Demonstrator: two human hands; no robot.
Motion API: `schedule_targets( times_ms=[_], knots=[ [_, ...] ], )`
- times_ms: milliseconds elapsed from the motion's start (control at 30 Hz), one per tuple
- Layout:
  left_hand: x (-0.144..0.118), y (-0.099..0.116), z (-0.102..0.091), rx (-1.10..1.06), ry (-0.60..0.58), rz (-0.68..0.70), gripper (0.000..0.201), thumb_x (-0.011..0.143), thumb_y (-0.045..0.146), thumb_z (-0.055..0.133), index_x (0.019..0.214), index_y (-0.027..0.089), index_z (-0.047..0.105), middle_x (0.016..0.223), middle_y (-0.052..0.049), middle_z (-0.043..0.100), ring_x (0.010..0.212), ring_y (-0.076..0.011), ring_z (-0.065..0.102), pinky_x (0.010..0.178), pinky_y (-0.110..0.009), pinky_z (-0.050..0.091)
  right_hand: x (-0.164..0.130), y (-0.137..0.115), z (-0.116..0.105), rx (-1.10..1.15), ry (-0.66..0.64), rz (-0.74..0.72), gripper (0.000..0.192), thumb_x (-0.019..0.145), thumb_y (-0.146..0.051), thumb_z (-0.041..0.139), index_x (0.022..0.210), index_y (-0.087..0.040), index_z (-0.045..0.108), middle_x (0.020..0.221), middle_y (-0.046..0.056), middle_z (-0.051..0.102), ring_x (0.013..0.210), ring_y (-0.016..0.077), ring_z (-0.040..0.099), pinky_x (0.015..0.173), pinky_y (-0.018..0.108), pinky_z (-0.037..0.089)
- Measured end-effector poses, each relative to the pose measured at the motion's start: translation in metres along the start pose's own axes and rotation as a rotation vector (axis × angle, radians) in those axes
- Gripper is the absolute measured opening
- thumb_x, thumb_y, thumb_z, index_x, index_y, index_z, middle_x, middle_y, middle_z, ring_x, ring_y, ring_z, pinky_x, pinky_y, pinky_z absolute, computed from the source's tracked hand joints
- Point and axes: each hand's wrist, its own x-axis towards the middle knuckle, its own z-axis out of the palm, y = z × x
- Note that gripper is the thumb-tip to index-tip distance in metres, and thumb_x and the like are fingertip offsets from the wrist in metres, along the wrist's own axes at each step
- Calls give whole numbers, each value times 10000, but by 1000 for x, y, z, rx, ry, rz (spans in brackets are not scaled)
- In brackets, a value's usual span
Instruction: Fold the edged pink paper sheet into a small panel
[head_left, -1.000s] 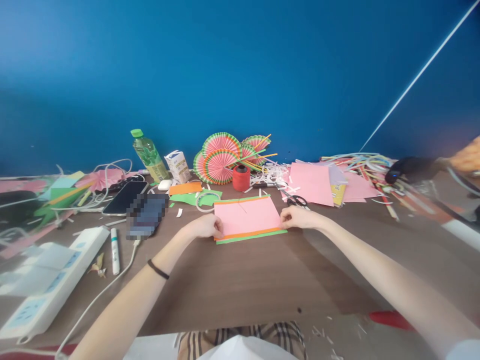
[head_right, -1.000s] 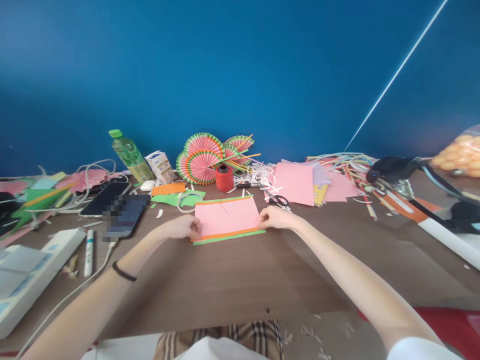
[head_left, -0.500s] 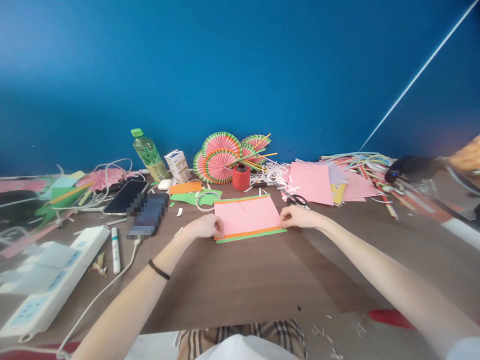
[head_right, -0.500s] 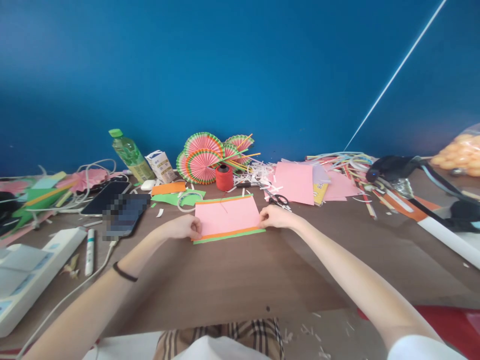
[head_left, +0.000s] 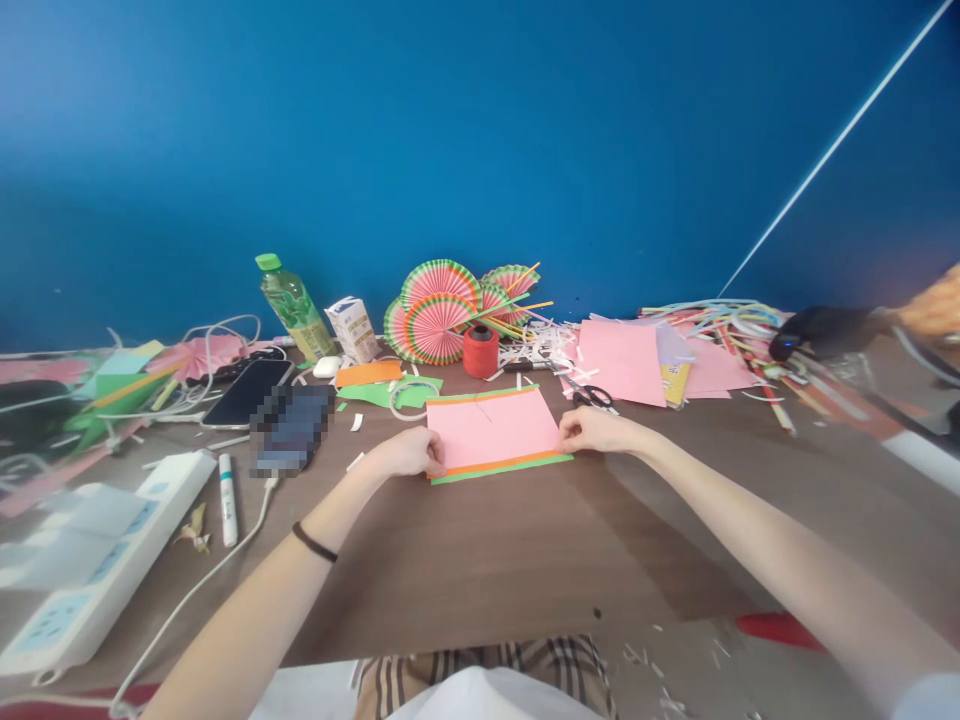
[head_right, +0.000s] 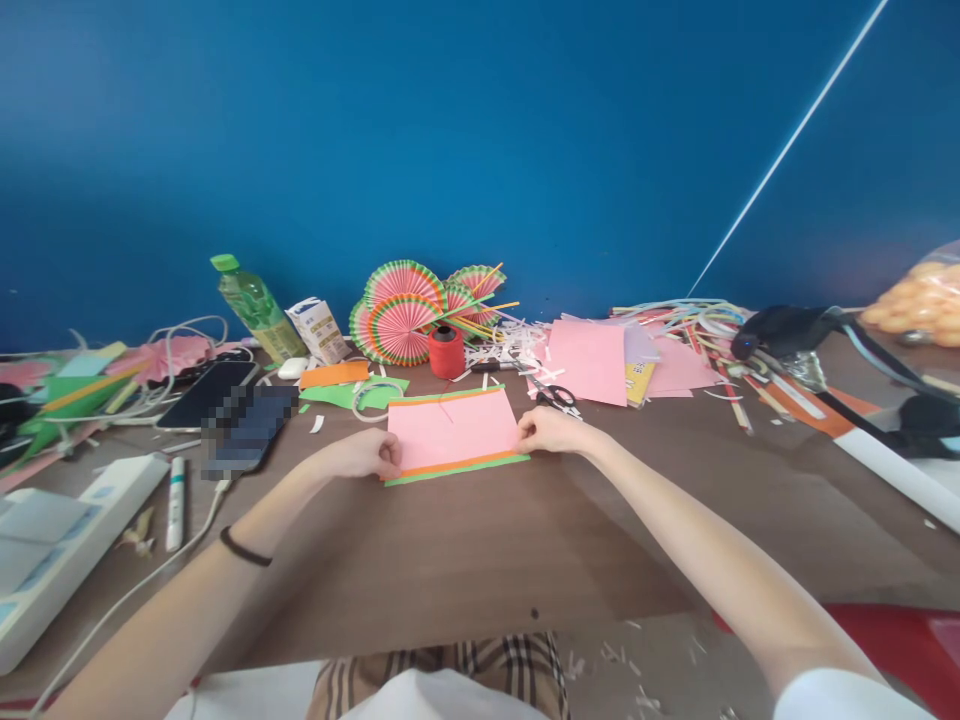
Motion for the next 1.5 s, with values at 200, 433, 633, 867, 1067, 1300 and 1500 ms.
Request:
schedule_targets(
  times_ms=[200, 433, 633, 867, 1067, 1300, 1500],
  knots=[
    [-2, 3, 2, 10, 15, -37, 153, 516, 254, 593, 632, 164, 549, 570, 21, 597, 571, -131, 527, 494, -216, 328, -2, -2, 0, 0, 10, -1, 216, 616, -376, 613, 608, -160, 619, 698, 14, 608, 648, 135, 523, 589, 230, 377],
    [-3, 4, 6, 40, 38, -64, 121, 535, 211, 566, 645, 174, 531, 588, 27, 598, 564, -129, 523, 497, -220, 338, -2, -2, 2, -22, 22, 6, 203, 624, -372, 610, 608, -169, 622, 698, 14, 621, 657, 141, 536, 583, 231, 378],
    [-7, 4, 9, 151, 119, -110, 123, 585, 244, 591, 678, 189, 532, 652, 19, 607, 597, -137, 533, 532, -229, 341, -3, -2, 1, -117, 43, 127, 304, 607, -463, 635, 537, -181, 545, 558, -6, 561, 565, 129, 493, 506, 236, 318],
    [-13, -12, 16, 238, 288, -86, 253, 631, 408, 632, 692, 197, 506, 699, 10, 576, 691, -166, 533, 577, -240, 327, -2, 11, 9, -115, 139, 173, 376, 573, -531, 641, 566, -191, 480, 567, -30, 516, 543, 109, 448, 493, 224, 280],
    [-27, -6, 22, 386, 446, 12, 151, 706, 315, 599, 778, 196, 542, 824, -26, 581, 831, -209, 519, 661, -282, 365, -12, 6, 4, -116, 149, 119, 236, 660, -405, 609, 615, -183, 544, 599, -22, 508, 559, 110, 453, 511, 226, 307],
    [-38, 30, 69, 568, 672, 317, 361, 815, 115, 356, 1128, 168, 526, 1148, -94, 579, 1068, -222, 506, 865, -372, 407, -25, -54, 57, -257, 527, -264, 322, 832, -161, 356, 999, -172, 630, 1040, 101, 626, 999, 226, 536, 899, 396, 402],
    [-25, 19, 117, 616, 625, 360, 506, 870, 291, 319, 1331, 82, 337, 1370, -142, 390, 1291, -235, 313, 1043, -409, 303, -23, -69, 109, -299, 340, -380, 477, 877, -251, 318, 1338, -146, 379, 1395, 81, 360, 1297, 200, 309, 1077, 418, 271]
  ],
)
